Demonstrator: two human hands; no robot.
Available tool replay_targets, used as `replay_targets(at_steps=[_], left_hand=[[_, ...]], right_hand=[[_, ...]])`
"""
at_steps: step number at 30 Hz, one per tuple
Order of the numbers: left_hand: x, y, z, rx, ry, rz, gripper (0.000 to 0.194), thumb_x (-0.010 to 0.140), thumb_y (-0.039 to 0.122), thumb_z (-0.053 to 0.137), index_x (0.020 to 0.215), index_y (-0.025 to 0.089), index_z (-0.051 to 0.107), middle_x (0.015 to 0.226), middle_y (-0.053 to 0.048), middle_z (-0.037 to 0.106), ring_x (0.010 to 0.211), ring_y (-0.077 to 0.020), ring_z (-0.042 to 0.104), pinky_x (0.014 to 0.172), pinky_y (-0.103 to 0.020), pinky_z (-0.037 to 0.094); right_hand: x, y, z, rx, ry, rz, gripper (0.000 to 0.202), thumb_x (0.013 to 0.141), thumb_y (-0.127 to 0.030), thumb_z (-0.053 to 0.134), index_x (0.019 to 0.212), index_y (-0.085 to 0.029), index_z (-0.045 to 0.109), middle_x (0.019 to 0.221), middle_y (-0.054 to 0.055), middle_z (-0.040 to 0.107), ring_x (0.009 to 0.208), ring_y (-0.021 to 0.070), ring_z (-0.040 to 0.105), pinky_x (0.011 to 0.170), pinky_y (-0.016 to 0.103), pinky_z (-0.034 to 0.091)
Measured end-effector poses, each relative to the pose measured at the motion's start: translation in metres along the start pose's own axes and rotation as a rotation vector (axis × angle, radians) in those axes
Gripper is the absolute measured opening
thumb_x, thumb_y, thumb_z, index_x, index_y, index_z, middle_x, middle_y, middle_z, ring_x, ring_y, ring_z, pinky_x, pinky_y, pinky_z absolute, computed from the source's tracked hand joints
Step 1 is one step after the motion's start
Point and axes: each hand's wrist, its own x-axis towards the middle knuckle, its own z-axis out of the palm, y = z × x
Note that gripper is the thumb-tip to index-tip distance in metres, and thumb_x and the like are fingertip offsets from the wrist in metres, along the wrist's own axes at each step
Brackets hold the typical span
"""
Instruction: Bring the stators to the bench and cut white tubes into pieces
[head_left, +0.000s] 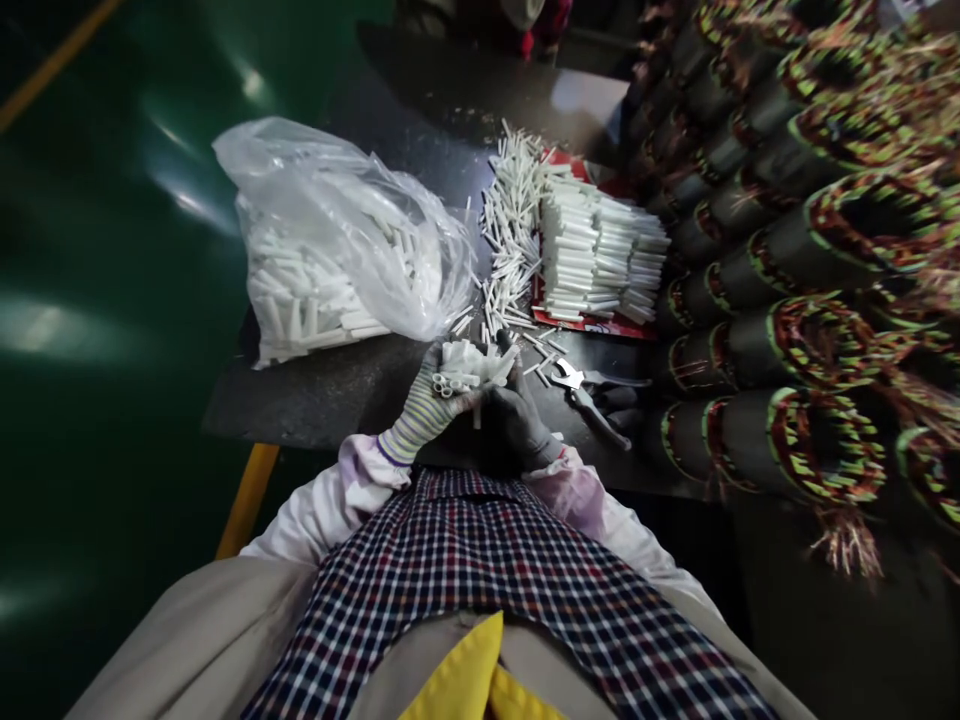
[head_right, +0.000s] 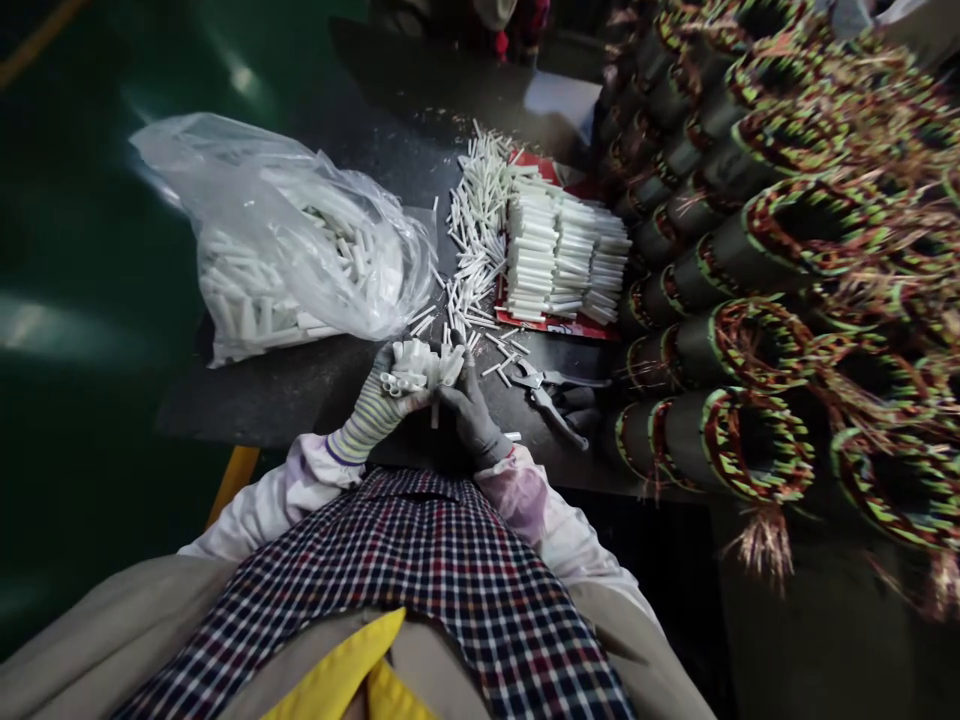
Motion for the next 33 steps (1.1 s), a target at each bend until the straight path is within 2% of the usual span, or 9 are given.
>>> replay_targets(at_steps=[3, 7, 10, 13, 16, 20, 26, 30, 33], left_hand=[[-0.002, 0.001, 0.005, -0.029, -0.062, -0.044, 0.087, 0.071, 0.032, 0.083, 0.144, 0.027, 0.037, 0.145, -0.012, 0.054, 0.134, -0.0291, 0.053, 0.11, -0.057, 0.045], [-0.009, 0.0, 0.003, -0.08, -0.132, -0.069, 0.072, 0.09, 0.046, 0.063, 0.152, 0.036, 0.028, 0.146, -0.009, 0.055, 0.129, -0.0307, 0.058, 0.095, -0.056, 0.056], [-0.014, -0.005, -0.006, 0.02, -0.082, 0.01, 0.09, 0.078, 0.049, 0.077, 0.153, 0.035, 0.029, 0.145, -0.009, 0.056, 0.13, -0.0324, 0.057, 0.107, -0.059, 0.048], [-0.018, -0.01, -0.013, 0.097, -0.012, 0.08, 0.11, 0.06, 0.041, 0.091, 0.152, 0.032, 0.032, 0.142, -0.011, 0.057, 0.132, -0.0333, 0.055, 0.116, -0.057, 0.04], [-0.017, -0.013, -0.016, 0.141, 0.01, 0.114, 0.105, 0.063, 0.041, 0.089, 0.152, 0.031, 0.034, 0.142, -0.011, 0.057, 0.132, -0.0332, 0.055, 0.115, -0.055, 0.042], [-0.014, -0.012, -0.021, 0.336, 0.033, 0.115, 0.112, 0.054, 0.043, 0.093, 0.151, 0.03, 0.037, 0.14, -0.012, 0.059, 0.131, -0.038, 0.055, 0.114, -0.061, 0.041], [-0.015, -0.01, -0.02, 0.189, -0.005, 0.191, 0.1, 0.067, 0.04, 0.087, 0.152, 0.032, 0.033, 0.142, -0.01, 0.057, 0.127, -0.0329, 0.06, 0.108, -0.051, 0.051], [-0.014, -0.011, -0.023, 0.297, -0.003, 0.226, 0.109, 0.06, 0.038, 0.091, 0.152, 0.032, 0.032, 0.141, -0.011, 0.058, 0.129, -0.0352, 0.057, 0.111, -0.055, 0.046], [-0.012, -0.012, -0.025, 0.28, -0.058, 0.214, 0.116, 0.062, 0.037, 0.091, 0.156, 0.035, 0.022, 0.146, -0.012, 0.053, 0.133, -0.0345, 0.054, 0.112, -0.056, 0.045]], right_hand=[[0.002, 0.002, 0.005, 0.005, -0.036, -0.08, 0.057, 0.08, -0.055, 0.066, 0.126, -0.023, 0.059, 0.13, 0.009, 0.065, 0.121, 0.0249, 0.06, 0.109, 0.043, 0.046], [-0.001, 0.008, 0.011, -0.072, 0.009, -0.179, 0.053, 0.091, -0.061, 0.055, 0.128, -0.023, 0.055, 0.131, 0.011, 0.062, 0.121, 0.0238, 0.059, 0.109, 0.042, 0.046], [-0.004, 0.011, 0.014, -0.145, -0.091, -0.255, 0.06, 0.093, -0.065, 0.05, 0.134, -0.021, 0.05, 0.137, 0.013, 0.057, 0.128, 0.0247, 0.054, 0.113, 0.044, 0.042], [-0.003, 0.011, 0.017, -0.186, -0.143, -0.251, 0.061, 0.094, -0.066, 0.045, 0.135, -0.022, 0.048, 0.14, 0.013, 0.056, 0.13, 0.0252, 0.053, 0.115, 0.046, 0.04], [0.0, 0.011, 0.021, -0.14, -0.135, -0.23, 0.054, 0.097, -0.061, 0.043, 0.135, -0.023, 0.048, 0.14, 0.012, 0.057, 0.131, 0.0249, 0.053, 0.115, 0.046, 0.04], [0.003, 0.008, 0.024, -0.125, -0.173, -0.226, 0.054, 0.097, -0.06, 0.045, 0.135, -0.022, 0.049, 0.14, 0.012, 0.057, 0.131, 0.0242, 0.053, 0.115, 0.045, 0.04], [0.003, 0.002, 0.028, -0.202, -0.158, -0.247, 0.059, 0.098, -0.063, 0.039, 0.14, -0.022, 0.049, 0.141, 0.012, 0.057, 0.133, 0.0229, 0.052, 0.118, 0.043, 0.037], [0.005, 0.002, 0.027, -0.203, -0.206, -0.222, 0.061, 0.099, -0.062, 0.039, 0.144, -0.022, 0.046, 0.147, 0.011, 0.054, 0.137, 0.0223, 0.049, 0.12, 0.042, 0.034], [0.006, 0.0, 0.026, -0.227, -0.252, -0.248, 0.066, 0.099, -0.064, 0.035, 0.149, -0.021, 0.043, 0.149, 0.011, 0.052, 0.139, 0.022, 0.046, 0.123, 0.042, 0.03]])
